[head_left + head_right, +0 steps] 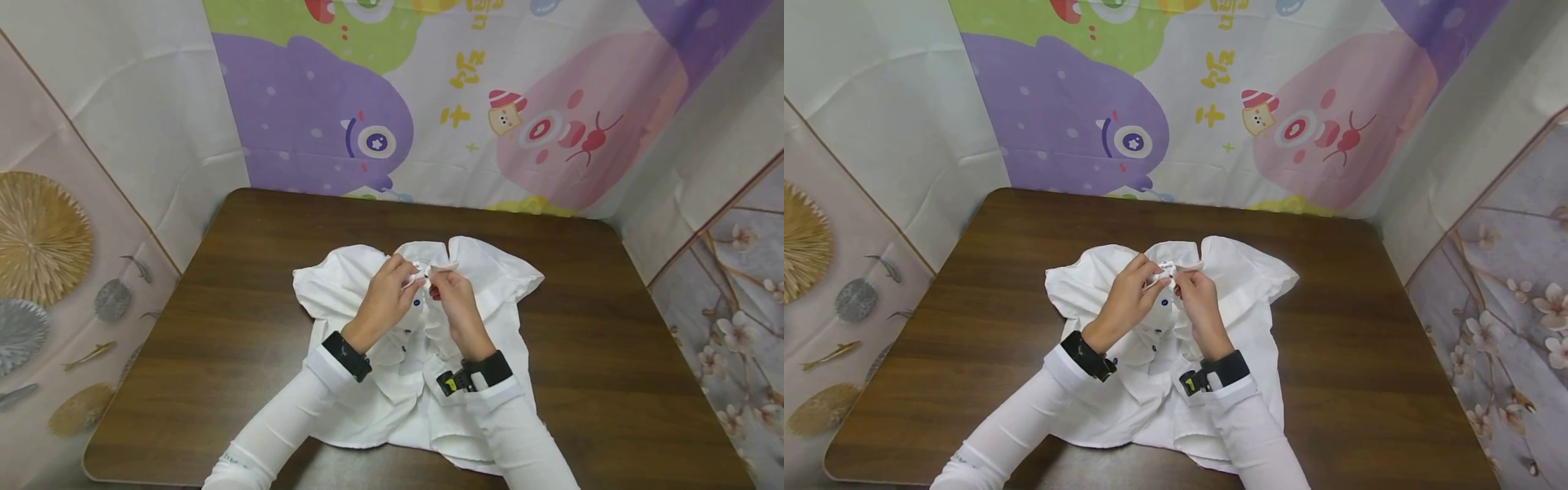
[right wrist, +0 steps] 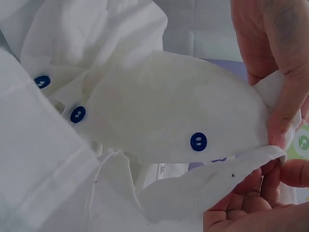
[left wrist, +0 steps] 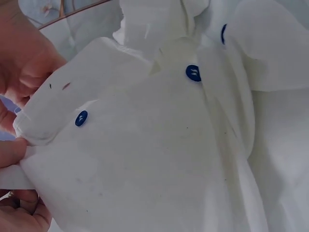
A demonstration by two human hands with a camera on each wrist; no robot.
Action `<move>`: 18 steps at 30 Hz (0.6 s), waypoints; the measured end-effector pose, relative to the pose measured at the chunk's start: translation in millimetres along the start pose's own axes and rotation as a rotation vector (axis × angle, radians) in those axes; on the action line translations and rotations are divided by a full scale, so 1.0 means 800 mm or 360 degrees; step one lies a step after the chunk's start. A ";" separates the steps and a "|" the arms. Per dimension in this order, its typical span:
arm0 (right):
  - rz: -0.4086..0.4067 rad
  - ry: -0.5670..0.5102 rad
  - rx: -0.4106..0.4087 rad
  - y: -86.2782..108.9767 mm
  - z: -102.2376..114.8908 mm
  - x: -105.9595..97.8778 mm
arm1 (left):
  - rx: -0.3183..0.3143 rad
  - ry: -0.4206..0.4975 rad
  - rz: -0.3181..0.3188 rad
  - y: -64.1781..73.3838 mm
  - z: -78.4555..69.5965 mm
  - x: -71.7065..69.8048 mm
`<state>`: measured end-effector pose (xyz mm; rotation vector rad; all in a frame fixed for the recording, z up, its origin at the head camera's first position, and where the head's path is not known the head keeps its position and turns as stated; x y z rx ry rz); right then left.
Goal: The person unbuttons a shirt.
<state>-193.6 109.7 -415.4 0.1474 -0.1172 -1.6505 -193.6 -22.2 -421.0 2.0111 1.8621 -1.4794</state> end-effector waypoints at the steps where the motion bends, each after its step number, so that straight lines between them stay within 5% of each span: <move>1: 0.0003 0.0003 0.0005 0.000 -0.001 0.000 | 0.0010 -0.0001 -0.0001 0.000 0.000 0.000; 11: 0.0084 -0.0172 0.0029 -0.004 -0.008 0.004 | 0.0034 -0.0004 0.0044 0.003 0.000 0.002; 18: 0.0078 -0.0202 -0.0015 -0.002 -0.011 0.004 | -0.0065 0.0061 0.0126 -0.002 -0.005 -0.007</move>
Point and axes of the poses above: each hand's wrist, its own y-axis away from the middle knuckle, its own x-axis out of the palm, z = x × y, the point moved 1 cm from there along -y, towards the middle knuckle, and after that the axes turned 3 degrees about z, right-handed, at the moved point
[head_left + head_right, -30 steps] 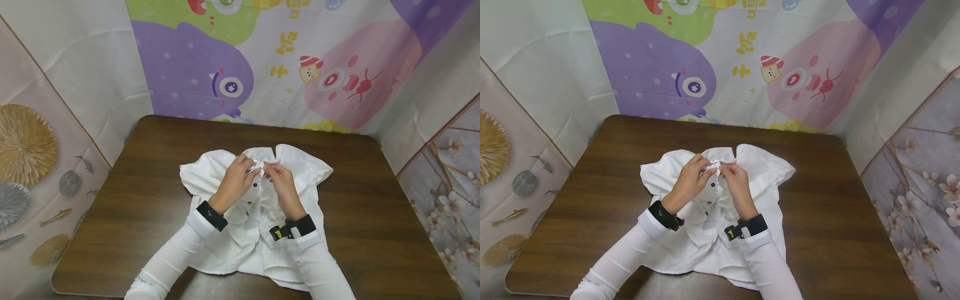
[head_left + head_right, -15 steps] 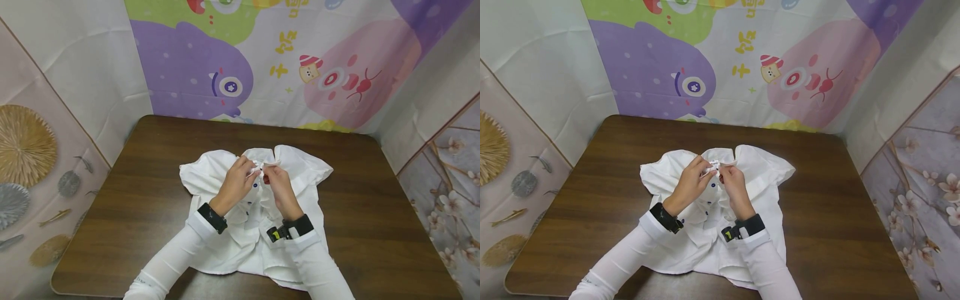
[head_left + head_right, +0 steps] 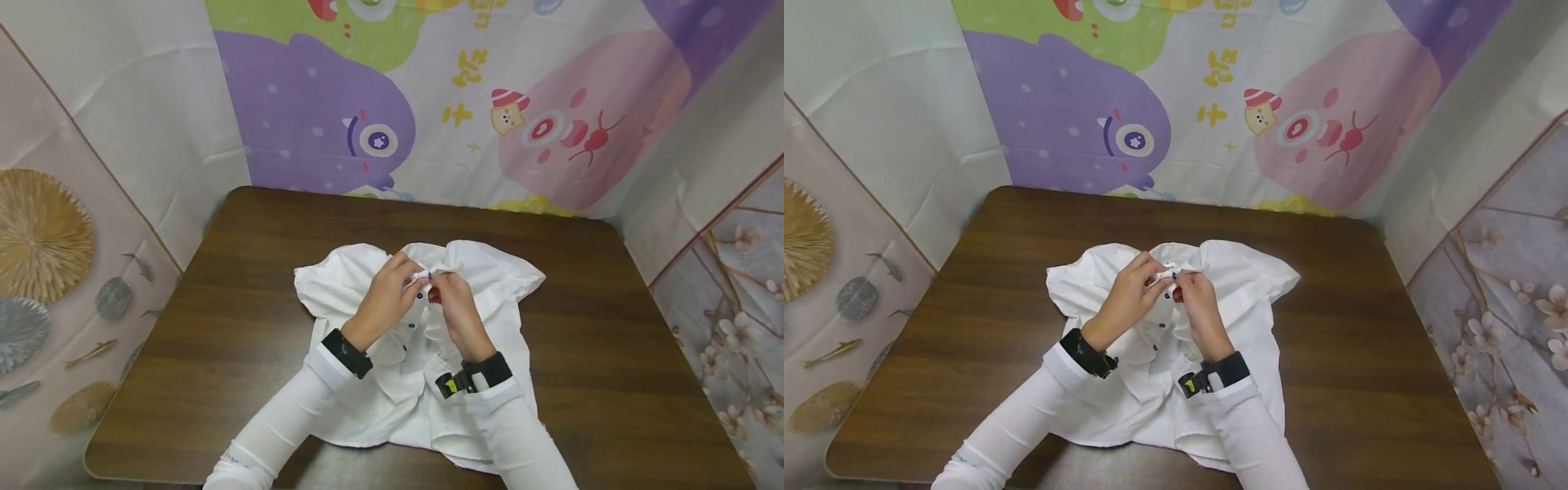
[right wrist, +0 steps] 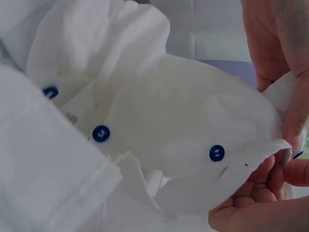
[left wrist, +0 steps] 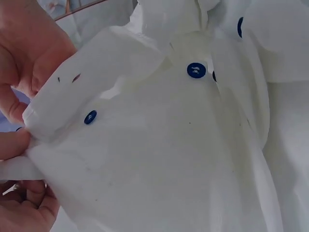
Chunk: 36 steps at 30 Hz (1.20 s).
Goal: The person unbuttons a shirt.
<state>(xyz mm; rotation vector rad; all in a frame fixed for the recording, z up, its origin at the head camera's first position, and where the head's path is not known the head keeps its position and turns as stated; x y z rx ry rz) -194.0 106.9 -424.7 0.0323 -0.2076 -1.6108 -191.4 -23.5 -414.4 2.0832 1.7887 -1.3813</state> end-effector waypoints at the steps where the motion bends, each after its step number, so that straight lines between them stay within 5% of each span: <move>1: -0.0014 0.0049 -0.0009 0.001 0.001 -0.001 | -0.0018 0.0004 0.0010 -0.001 0.000 -0.001; 9: -0.0102 0.0568 -0.0133 0.005 0.009 -0.009 | -0.0108 0.0032 0.0138 0.000 0.011 -0.010; 19: -0.0030 0.1152 -0.0343 0.006 -0.008 -0.021 | -0.0134 -0.0049 0.0375 0.010 0.036 -0.016; 26: 0.0050 0.1359 -0.0501 0.010 -0.028 -0.021 | -0.0053 -0.0145 0.0614 0.022 0.049 -0.011; 29: 0.0087 0.1443 -0.0558 0.011 -0.034 -0.021 | -0.0108 -0.0081 0.0754 0.026 0.054 -0.009; 33: 0.0171 0.1458 -0.0547 0.013 -0.040 -0.023 | -0.0146 -0.0014 0.0933 0.033 0.062 -0.005; 36: 0.0242 0.1429 -0.0486 0.014 -0.043 -0.026 | -0.0072 -0.0018 0.1006 0.037 0.067 -0.004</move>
Point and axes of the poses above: each hand's wrist, its own y-axis away from the middle knuckle, its own x-axis out of the palm, z = x × y, the point moved 1 cm from there along -y, towards the middle knuckle, and after that the axes turned 3 degrees about z, right-handed, at the moved point
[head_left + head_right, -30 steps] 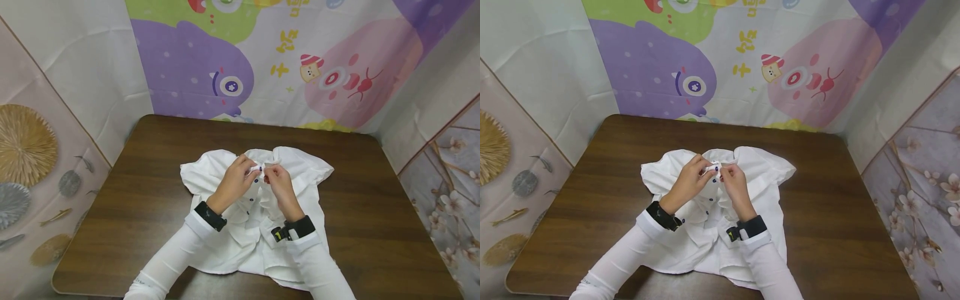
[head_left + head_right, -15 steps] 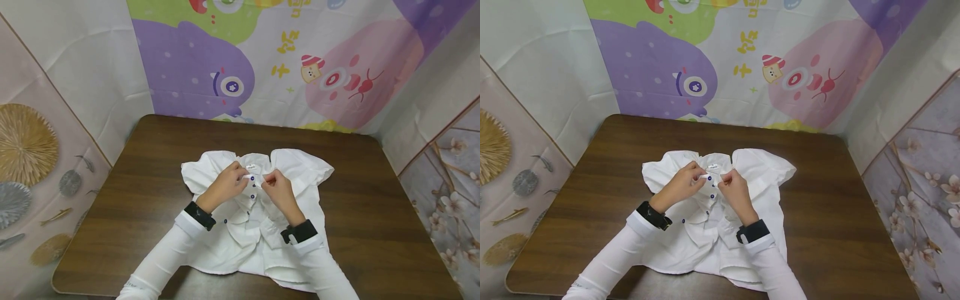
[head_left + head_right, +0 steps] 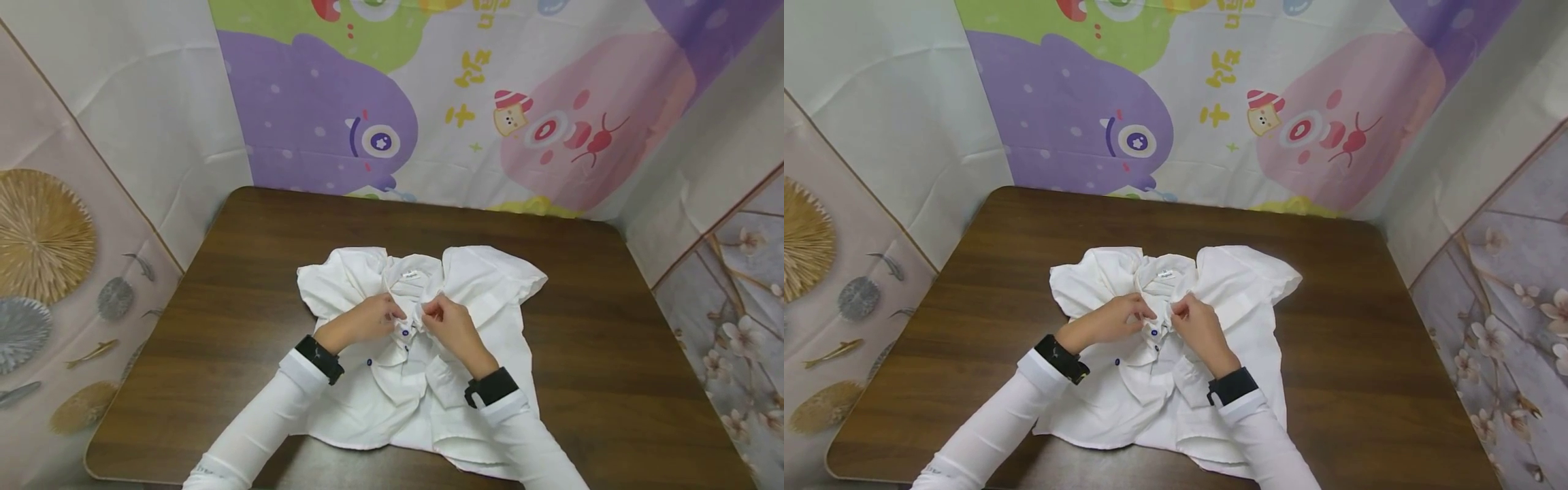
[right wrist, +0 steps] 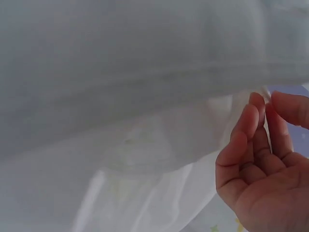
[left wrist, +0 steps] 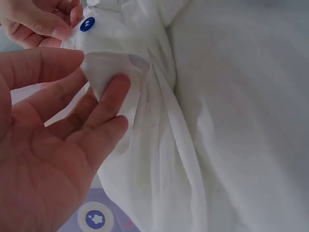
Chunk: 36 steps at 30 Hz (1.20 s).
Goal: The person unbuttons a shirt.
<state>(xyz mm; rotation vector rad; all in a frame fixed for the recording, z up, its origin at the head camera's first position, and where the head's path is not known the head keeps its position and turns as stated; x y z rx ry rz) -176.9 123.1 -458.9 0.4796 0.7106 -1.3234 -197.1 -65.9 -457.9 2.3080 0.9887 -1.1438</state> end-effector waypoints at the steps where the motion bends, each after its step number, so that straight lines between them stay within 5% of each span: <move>1: 0.0030 -0.0014 0.0007 0.000 -0.002 0.000 | 0.0030 -0.0016 0.0012 0.001 0.001 0.000; 6: 0.0134 -0.0068 0.0062 -0.001 -0.009 -0.009 | 0.0115 -0.0008 0.0033 0.006 0.005 -0.002; 12: 0.0035 -0.0063 0.0141 -0.015 -0.009 -0.036 | 0.0131 0.0068 -0.0150 0.006 0.013 -0.016; 16: -0.0052 -0.0099 0.0069 -0.033 -0.009 -0.052 | 0.0109 0.0056 -0.0277 -0.001 0.017 -0.029; 20: -0.0013 -0.0090 -0.0079 -0.056 -0.009 -0.059 | 0.0097 0.0022 -0.0283 -0.012 0.021 -0.044; 25: 0.0238 -0.0006 -0.0200 -0.087 -0.008 -0.054 | 0.0070 -0.0015 -0.0177 -0.033 0.023 -0.061; 29: 0.0463 -0.0030 -0.0182 -0.106 -0.012 -0.044 | 0.0010 -0.0019 0.0000 -0.051 0.025 -0.066; 36: 0.0555 0.0113 -0.0127 -0.123 -0.027 -0.030 | -0.0090 -0.0061 0.0285 -0.076 0.040 -0.056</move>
Point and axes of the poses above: each hand's wrist, its own y-axis away from the middle knuckle, its own x-axis out of the palm, z = x × y, the point moved 1 cm from there along -y, towards the middle knuckle, and after that the axes turned 3 degrees about z, right-handed, at the moved point
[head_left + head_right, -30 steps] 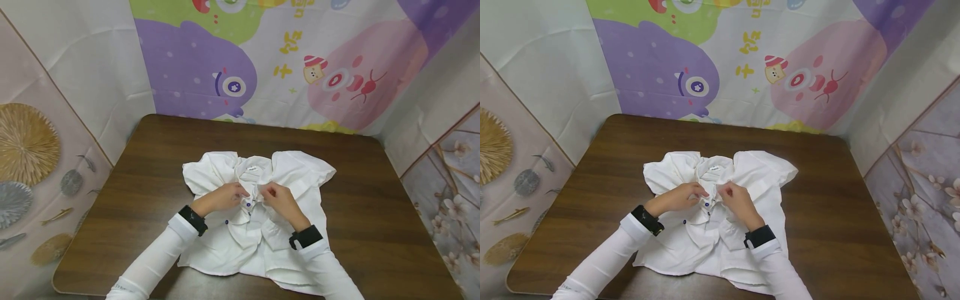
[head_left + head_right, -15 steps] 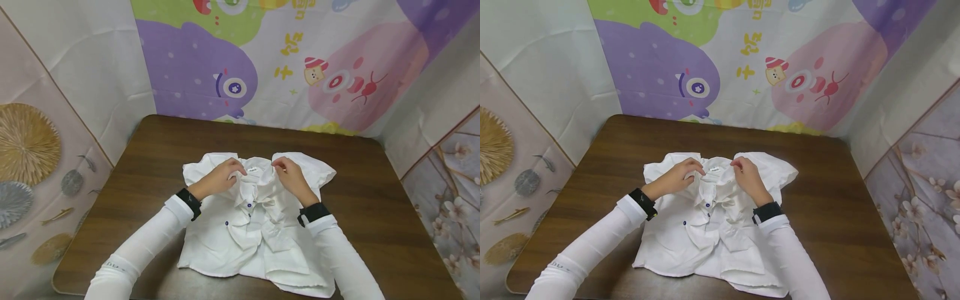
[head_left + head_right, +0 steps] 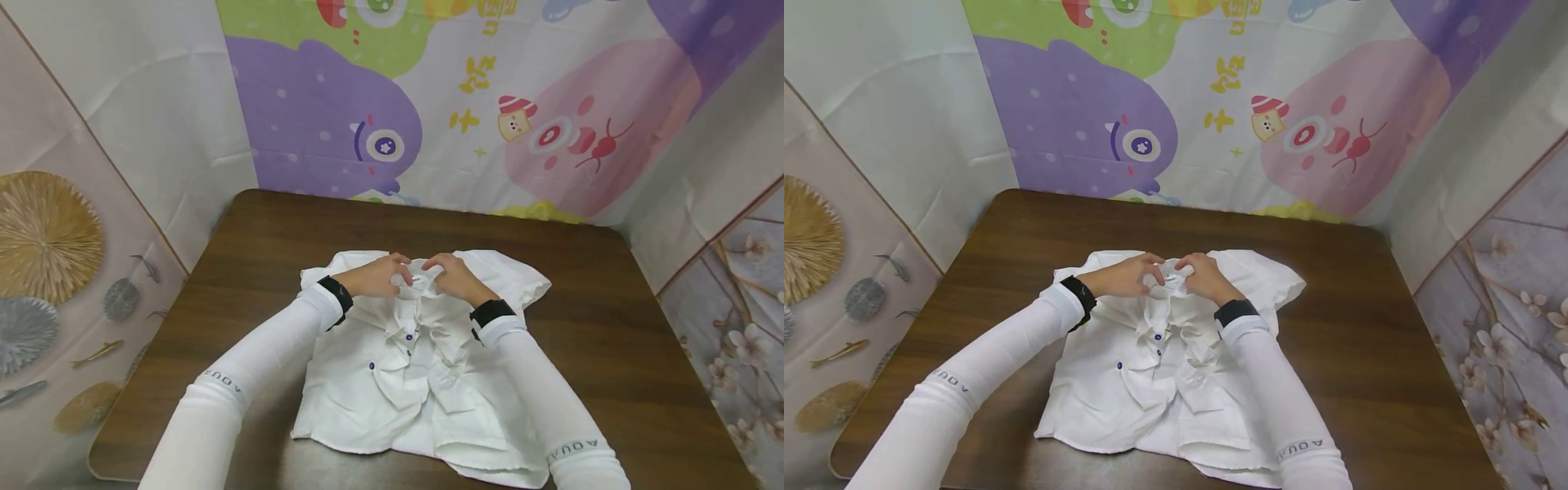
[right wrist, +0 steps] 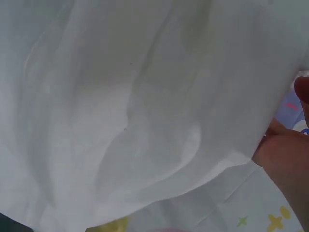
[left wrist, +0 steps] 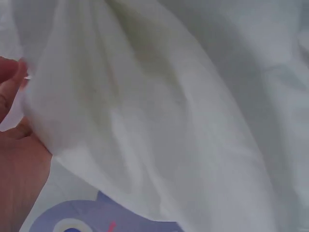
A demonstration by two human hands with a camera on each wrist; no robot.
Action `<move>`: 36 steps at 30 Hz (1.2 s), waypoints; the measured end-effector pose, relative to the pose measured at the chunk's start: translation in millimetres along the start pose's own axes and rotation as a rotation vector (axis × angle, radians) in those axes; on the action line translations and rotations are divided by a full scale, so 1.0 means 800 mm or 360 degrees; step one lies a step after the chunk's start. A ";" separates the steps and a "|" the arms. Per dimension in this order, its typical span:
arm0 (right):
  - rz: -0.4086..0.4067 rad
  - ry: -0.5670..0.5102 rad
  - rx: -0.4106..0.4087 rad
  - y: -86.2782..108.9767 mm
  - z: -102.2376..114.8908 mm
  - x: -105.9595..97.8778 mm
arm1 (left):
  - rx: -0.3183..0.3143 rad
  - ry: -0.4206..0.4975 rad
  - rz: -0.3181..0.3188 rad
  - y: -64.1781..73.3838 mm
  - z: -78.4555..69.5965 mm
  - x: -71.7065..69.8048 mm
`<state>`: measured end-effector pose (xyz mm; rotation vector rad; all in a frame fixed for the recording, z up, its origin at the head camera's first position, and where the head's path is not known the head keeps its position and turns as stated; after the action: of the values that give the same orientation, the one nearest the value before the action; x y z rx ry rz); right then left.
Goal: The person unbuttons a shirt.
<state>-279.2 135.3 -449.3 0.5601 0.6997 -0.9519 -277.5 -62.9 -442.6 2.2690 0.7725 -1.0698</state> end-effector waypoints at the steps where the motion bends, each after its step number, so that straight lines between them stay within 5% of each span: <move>1: 0.0002 0.0046 0.0008 0.000 -0.002 0.000 | -0.0028 -0.0005 0.0027 -0.003 0.003 0.003; 8: 0.0062 0.0176 0.0009 0.004 -0.040 0.003 | -0.0138 -0.0019 0.0065 -0.007 0.023 0.019; 13: 0.0089 0.0183 -0.0167 -0.040 -0.179 0.035 | -0.0158 0.0114 0.0134 -0.002 0.029 0.021; 16: 0.0156 0.0258 -0.0088 -0.054 -0.219 0.039 | -0.0151 0.0146 0.0160 0.001 0.028 0.019; 20: 0.0219 0.0288 0.0119 -0.021 -0.152 0.000 | -0.0116 0.0122 0.0137 0.005 0.026 0.014; 26: 0.0026 0.0369 0.0062 0.035 -0.038 -0.060 | 0.0060 -0.0003 -0.0048 0.006 0.022 0.005; 36: -0.0181 0.0533 0.0108 0.051 0.011 -0.108 | 0.0132 -0.0048 -0.0323 0.002 0.005 -0.032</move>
<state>-275.8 194.8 -373.8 0.7558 1.0102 -1.0007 -292.1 -73.4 -424.4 2.2745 0.9795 -1.2461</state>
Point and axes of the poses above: each hand's wrist, its own y-axis away from the middle knuckle, its own x-axis out of the palm, z = x × y, the point moved 1 cm from there along -y, towards the middle knuckle, and after that the axes turned 3 degrees about z, right-handed, at the moved point
